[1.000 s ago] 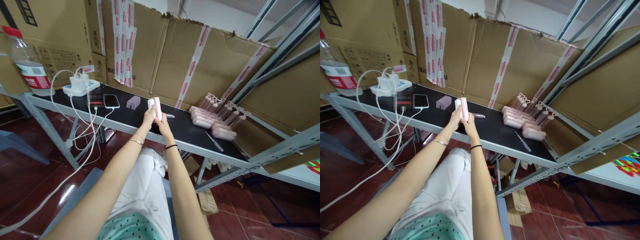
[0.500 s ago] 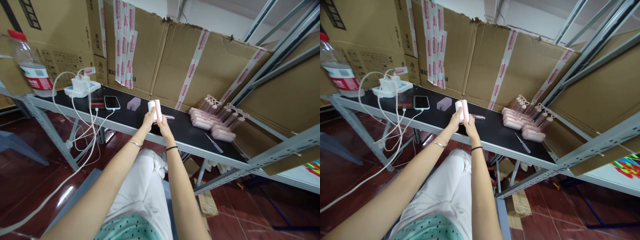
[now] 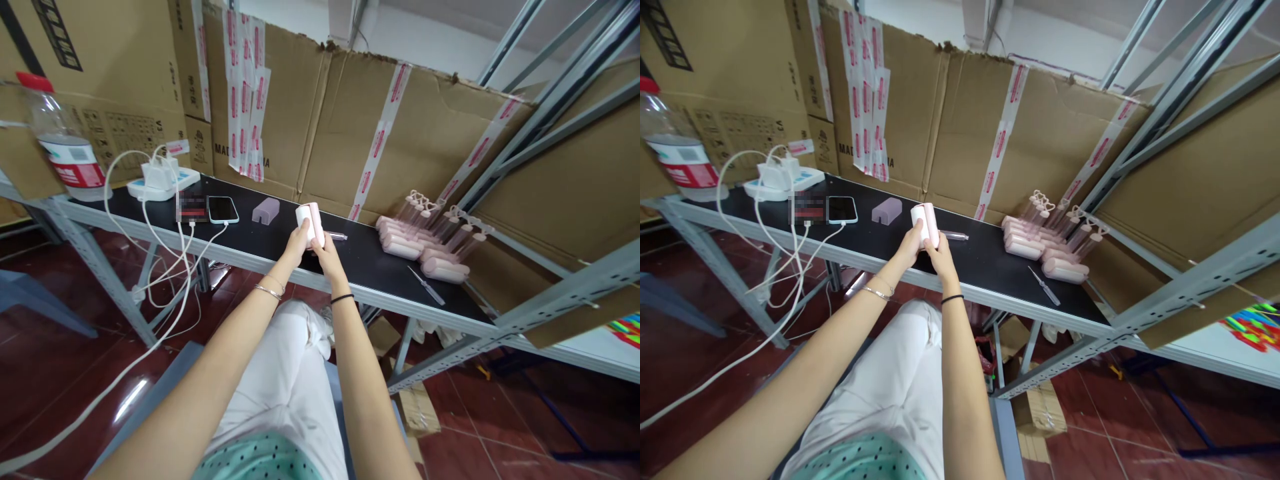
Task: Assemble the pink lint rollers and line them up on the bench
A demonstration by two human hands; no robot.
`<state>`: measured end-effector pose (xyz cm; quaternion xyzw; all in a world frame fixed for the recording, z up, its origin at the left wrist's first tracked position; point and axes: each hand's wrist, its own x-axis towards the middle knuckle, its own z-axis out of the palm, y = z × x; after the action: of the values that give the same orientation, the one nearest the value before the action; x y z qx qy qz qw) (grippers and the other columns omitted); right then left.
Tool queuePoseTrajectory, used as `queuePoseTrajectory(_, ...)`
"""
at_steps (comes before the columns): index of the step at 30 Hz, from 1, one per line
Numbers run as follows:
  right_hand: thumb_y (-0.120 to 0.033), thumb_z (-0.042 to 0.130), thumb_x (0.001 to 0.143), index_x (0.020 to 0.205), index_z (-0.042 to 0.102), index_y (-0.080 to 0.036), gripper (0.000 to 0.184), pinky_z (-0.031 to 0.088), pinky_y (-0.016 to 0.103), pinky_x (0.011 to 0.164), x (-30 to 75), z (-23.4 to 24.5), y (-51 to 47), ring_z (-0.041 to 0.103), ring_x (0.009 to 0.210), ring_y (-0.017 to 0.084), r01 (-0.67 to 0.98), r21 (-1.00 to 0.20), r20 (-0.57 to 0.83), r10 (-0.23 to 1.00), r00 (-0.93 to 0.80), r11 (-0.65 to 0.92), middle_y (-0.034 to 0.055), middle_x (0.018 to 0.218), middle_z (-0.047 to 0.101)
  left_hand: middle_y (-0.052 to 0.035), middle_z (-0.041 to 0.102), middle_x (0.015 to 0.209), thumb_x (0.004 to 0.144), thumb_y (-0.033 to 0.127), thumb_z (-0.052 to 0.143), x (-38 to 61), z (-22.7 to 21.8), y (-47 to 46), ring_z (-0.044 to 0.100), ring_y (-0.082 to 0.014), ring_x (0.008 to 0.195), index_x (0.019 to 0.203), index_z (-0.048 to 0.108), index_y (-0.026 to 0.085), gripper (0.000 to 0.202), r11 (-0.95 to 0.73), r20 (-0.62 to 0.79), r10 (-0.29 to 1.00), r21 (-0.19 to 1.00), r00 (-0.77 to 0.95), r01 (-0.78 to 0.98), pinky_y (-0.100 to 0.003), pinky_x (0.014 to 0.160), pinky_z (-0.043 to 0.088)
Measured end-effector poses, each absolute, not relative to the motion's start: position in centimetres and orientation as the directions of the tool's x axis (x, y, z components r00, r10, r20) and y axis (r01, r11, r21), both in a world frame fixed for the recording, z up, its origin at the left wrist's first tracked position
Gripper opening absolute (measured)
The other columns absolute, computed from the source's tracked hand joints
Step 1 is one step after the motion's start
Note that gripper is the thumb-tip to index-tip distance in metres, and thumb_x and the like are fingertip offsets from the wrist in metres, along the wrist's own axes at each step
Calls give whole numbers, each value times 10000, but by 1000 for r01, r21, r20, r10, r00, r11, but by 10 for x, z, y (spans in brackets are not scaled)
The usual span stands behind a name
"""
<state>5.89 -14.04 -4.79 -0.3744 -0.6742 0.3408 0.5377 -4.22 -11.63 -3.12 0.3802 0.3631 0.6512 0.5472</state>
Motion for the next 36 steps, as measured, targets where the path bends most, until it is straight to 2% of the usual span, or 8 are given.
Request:
queuePoseTrajectory(4, -517, 602, 742, 1081, 498, -195, 479, 494, 297, 688, 57, -44, -144, 543, 823, 168, 15, -915, 400, 913, -81, 402, 59, 1007, 565, -62, 658, 746, 786, 563, 576, -40, -33, -118, 601, -140, 636, 879, 635, 109, 467, -164, 137, 986, 908, -97, -385, -219, 555, 448)
queuePoseTrajectory(9, -527, 588, 748, 1003, 517, -178, 438, 476, 346, 840, 57, -46, -142, 564, 894, 184, -3, -912, 409, 912, 5, 409, 67, 990, 600, -72, 679, 797, 813, 532, 553, -37, -33, -123, 625, -165, 732, 906, 648, 119, 433, -200, 196, 980, 934, -42, -298, -228, 645, 464)
queuePoseTrajectory(13, -560, 546, 767, 1036, 486, -181, 468, 483, 362, 868, 58, -53, -130, 584, 979, 203, -137, -927, 344, 937, 68, 350, 102, 1097, 600, -133, 683, 826, 879, 568, 391, -48, -19, -113, 632, -251, 857, 866, 668, 132, 516, -265, 281, 956, 952, -87, 154, -309, 775, 461)
queuePoseTrajectory(18, -583, 546, 772, 1042, 503, -175, 491, 477, 372, 913, 58, -59, -124, 588, 1040, 210, -180, -924, 328, 941, 82, 337, 110, 1130, 618, -232, 546, 1248, 815, 363, 580, -103, 3, -84, 393, -365, 1264, 1078, 607, 114, 363, -300, 603, 781, 587, -160, 752, -469, 1049, 274)
queuePoseTrajectory(22, -570, 585, 753, 1017, 532, -180, 474, 483, 362, 908, 56, -59, -125, 602, 1000, 198, -234, -913, 324, 942, 86, 335, 77, 1053, 653, -266, 369, 1383, 698, 273, 694, -147, 5, -69, 283, -503, 1280, 1050, 611, 118, 394, 41, 390, 895, 412, -217, 910, -596, 953, 315)
queuePoseTrajectory(27, -482, 599, 779, 960, 546, -181, 355, 492, 320, 870, 53, -55, -125, 617, 920, 168, -342, -883, 283, 946, 154, 320, 44, 968, 665, -202, 497, 1170, 694, 237, 681, -146, 8, -76, 557, -353, 1058, 882, 599, 137, 228, 48, 357, 877, 600, -321, 799, -462, 869, 450)
queuePoseTrajectory(31, -441, 572, 808, 984, 528, -181, 317, 515, 303, 800, 54, -50, -126, 627, 874, 155, -435, -847, 219, 946, 239, 306, 44, 982, 656, -75, 554, 998, 729, 386, 651, -104, -9, -111, 616, -157, 670, 1107, 444, 179, 478, -281, 359, 883, 920, -302, 274, -328, 622, 530)
queuePoseTrajectory(36, -508, 574, 787, 1037, 533, -181, 414, 513, 304, 788, 56, -50, -128, 628, 868, 158, -367, -869, 286, 942, 176, 333, 47, 991, 658, -67, 590, 1008, 722, 397, 648, -74, -41, -145, 609, -143, 680, 1387, 239, 235, 798, -363, 362, 931, 932, -43, -16, -290, 582, 529)
